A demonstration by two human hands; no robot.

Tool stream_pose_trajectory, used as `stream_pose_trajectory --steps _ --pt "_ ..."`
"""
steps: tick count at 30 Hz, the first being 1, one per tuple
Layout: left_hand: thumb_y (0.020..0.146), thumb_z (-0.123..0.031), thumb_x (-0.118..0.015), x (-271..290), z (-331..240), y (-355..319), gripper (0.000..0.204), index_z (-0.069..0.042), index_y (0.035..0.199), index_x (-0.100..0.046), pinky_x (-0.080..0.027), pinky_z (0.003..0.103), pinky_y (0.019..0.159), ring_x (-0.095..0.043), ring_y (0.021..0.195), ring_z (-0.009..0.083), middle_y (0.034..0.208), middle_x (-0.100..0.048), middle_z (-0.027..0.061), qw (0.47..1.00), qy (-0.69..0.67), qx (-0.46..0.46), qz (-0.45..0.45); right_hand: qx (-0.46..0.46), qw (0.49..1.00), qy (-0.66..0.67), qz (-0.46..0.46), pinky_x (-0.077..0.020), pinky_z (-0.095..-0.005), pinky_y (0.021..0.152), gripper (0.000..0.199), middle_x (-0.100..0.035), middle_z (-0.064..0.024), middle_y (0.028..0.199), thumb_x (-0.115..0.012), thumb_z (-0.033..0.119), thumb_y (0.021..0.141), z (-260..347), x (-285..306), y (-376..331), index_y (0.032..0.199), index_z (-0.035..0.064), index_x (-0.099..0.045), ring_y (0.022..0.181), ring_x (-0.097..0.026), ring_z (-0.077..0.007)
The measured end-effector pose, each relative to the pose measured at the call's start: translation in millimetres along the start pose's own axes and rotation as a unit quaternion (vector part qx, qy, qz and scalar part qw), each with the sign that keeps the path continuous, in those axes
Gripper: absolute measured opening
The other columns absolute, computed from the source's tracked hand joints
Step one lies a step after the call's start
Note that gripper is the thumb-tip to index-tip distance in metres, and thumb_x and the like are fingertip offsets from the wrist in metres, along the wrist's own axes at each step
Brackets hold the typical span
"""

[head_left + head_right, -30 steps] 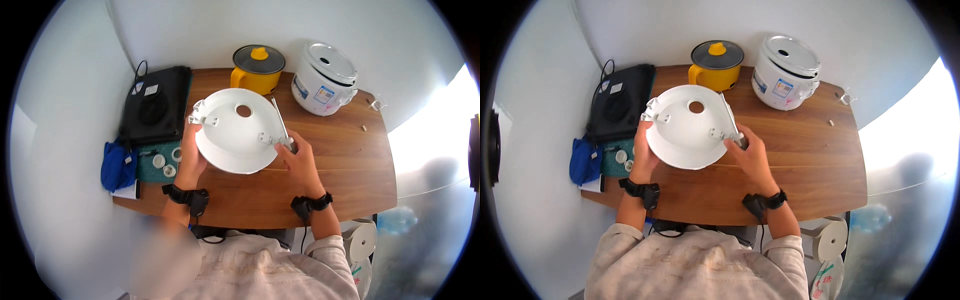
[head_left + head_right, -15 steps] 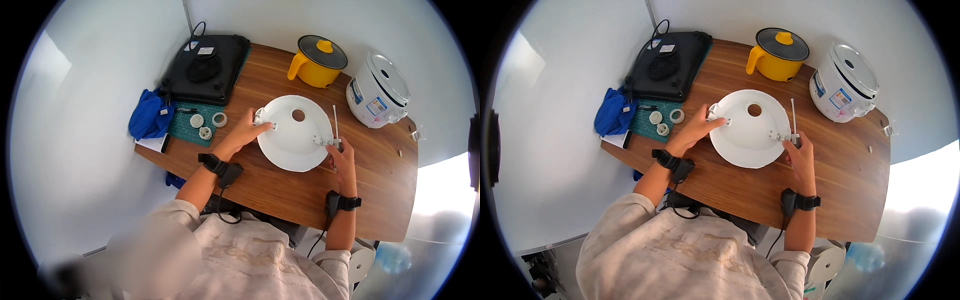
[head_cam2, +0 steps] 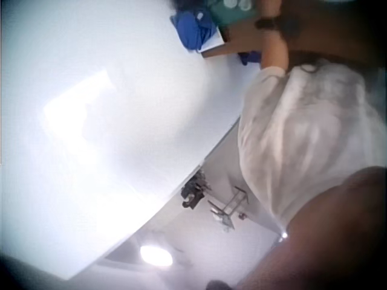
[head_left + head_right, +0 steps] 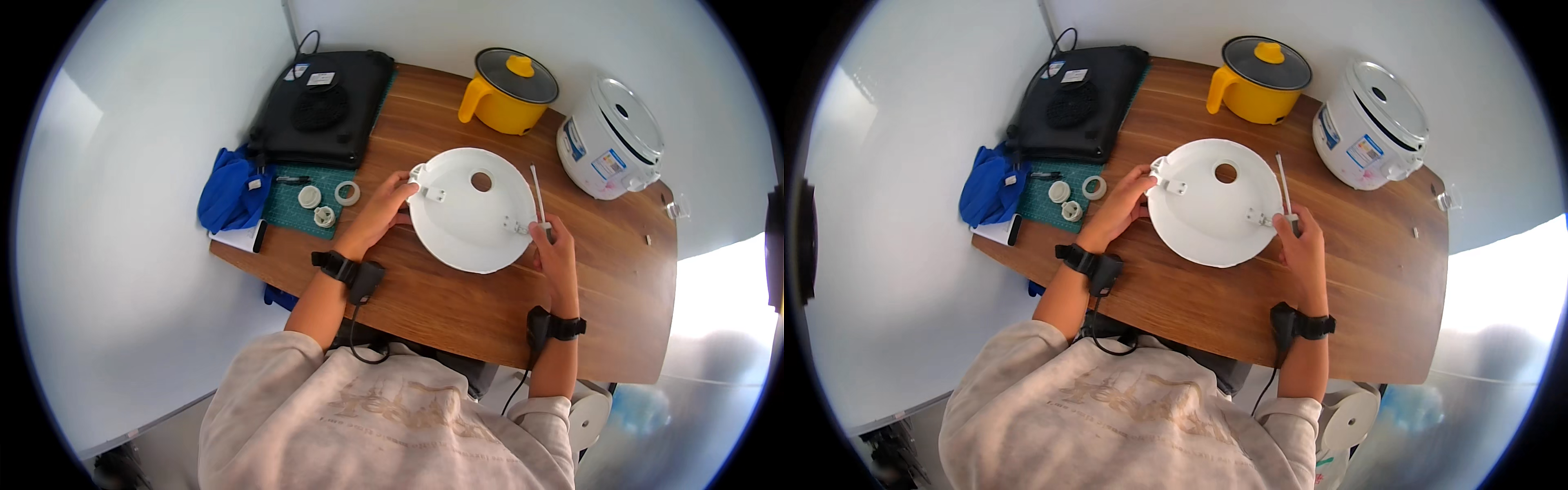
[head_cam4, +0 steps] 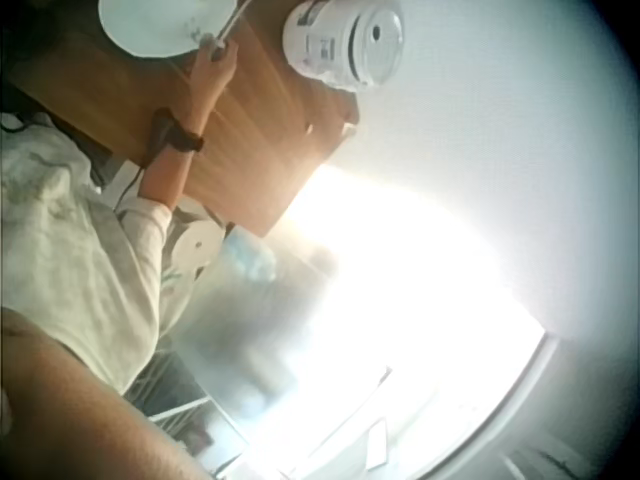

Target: The person uses a screwdriver to remove screws from a black electronic device and then from a white appliance lid. They remove small plastic components from the lid and place them on the table.

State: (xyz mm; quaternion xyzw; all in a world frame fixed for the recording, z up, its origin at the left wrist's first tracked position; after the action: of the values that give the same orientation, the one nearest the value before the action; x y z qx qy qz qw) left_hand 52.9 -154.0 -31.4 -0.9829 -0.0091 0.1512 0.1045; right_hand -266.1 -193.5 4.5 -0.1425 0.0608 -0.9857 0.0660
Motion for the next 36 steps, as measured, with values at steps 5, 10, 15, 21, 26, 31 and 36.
stream_pose_trajectory --steps 5,10,15,21,26,31,36 --pt "0.1 -0.027 -0.058 -4.4 -3.2 -3.7 0.049 -0.003 0.142 -0.049 -0.055 0.028 0.086 -0.065 0.103 0.0129 0.12 -0.065 0.0055 1.0 0.012 -0.006 0.002 0.021 0.999 -0.035 -0.008 -0.0402 -0.0259 0.043 0.027 -0.055 -0.0003 0.066 -0.07 0.02 0.092 -3.8 -0.6 3.0 0.11 0.0011 -0.065 0.048 -0.05 -0.0079" --pt "0.095 -0.013 -0.06 11.6 10.3 4.2 0.042 0.0 0.134 -0.052 -0.054 0.029 0.088 -0.064 0.103 0.0147 0.118 -0.065 0.0073 0.997 0.079 0.015 -0.019 0.013 0.999 -0.035 0.02 -0.0409 -0.0266 0.047 0.027 -0.057 -0.0011 0.067 -0.07 0.016 0.09 12.6 -1.6 -4.9 0.113 0.0018 -0.065 0.049 -0.049 -0.0083" --pt "0.089 -0.014 -0.072 -3.2 1.0 -1.4 0.049 0.002 0.132 -0.052 -0.05 0.031 0.096 -0.063 0.108 0.0172 0.121 -0.065 0.0101 0.992 0.122 -0.028 -0.005 0.023 0.998 -0.038 0.034 -0.0413 -0.0274 0.049 0.027 -0.062 -0.0026 0.074 -0.07 0.015 0.09 14.2 1.6 -8.3 0.114 0.0022 -0.065 0.054 -0.05 -0.0091" --pt "0.085 -0.019 -0.08 -10.8 -7.2 -2.6 0.053 0.003 0.126 -0.057 -0.05 0.032 0.095 -0.063 0.108 0.0173 0.117 -0.067 0.0118 0.994 0.11 -0.003 -0.013 0.008 0.998 -0.048 0.043 -0.0431 -0.0288 0.056 0.029 -0.065 -0.0042 0.079 -0.071 0.015 0.089 18.5 1.8 -10.6 0.114 0.0024 -0.063 0.062 -0.052 -0.0113" --pt "0.084 -0.02 -0.081 -12.3 -8.2 -0.7 0.051 0.002 0.125 -0.059 -0.051 0.031 0.093 -0.065 0.105 0.0172 0.115 -0.068 0.011 0.993 0.118 -0.013 -0.019 0.039 0.997 -0.06 0.039 -0.0439 -0.0305 0.061 0.03 -0.065 -0.0056 0.079 -0.073 0.016 0.089 15.5 2.0 -9.8 0.113 0.0017 -0.063 0.066 -0.053 -0.0131" --pt "0.085 -0.019 -0.08 -15.7 -11.5 -1.1 0.05 0.001 0.126 -0.06 -0.051 0.031 0.092 -0.065 0.104 0.0173 0.115 -0.068 0.0104 0.993 0.12 -0.02 -0.005 0.037 0.996 -0.069 0.045 -0.0457 -0.0317 0.064 0.033 -0.067 -0.0083 0.083 -0.073 0.017 0.088 14.9 3.3 -10.4 0.115 0.0006 -0.062 0.068 -0.056 -0.0154" --pt "0.085 -0.02 -0.079 -15.6 -10.1 -0.9 0.054 0.001 0.13 -0.056 -0.051 0.032 0.094 -0.064 0.109 0.0183 0.119 -0.067 0.011 0.993 0.116 -0.001 -0.01 0.034 0.996 -0.069 0.042 -0.0476 -0.0328 0.065 0.037 -0.068 -0.0098 0.086 -0.072 0.018 0.089 13.2 4.3 -10.9 0.12 -0.0006 -0.062 0.07 -0.058 -0.0171"
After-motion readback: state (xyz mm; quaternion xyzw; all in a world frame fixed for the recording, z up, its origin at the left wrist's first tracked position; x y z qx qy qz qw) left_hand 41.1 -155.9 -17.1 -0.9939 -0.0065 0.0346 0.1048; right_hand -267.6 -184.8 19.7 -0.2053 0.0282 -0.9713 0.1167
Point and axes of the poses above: each hand's wrist, its own y-axis towards the middle knuckle, its own x-axis out of the back of the hand, z = x × y, the point moved 3 cm from there along y, towards the middle knuckle
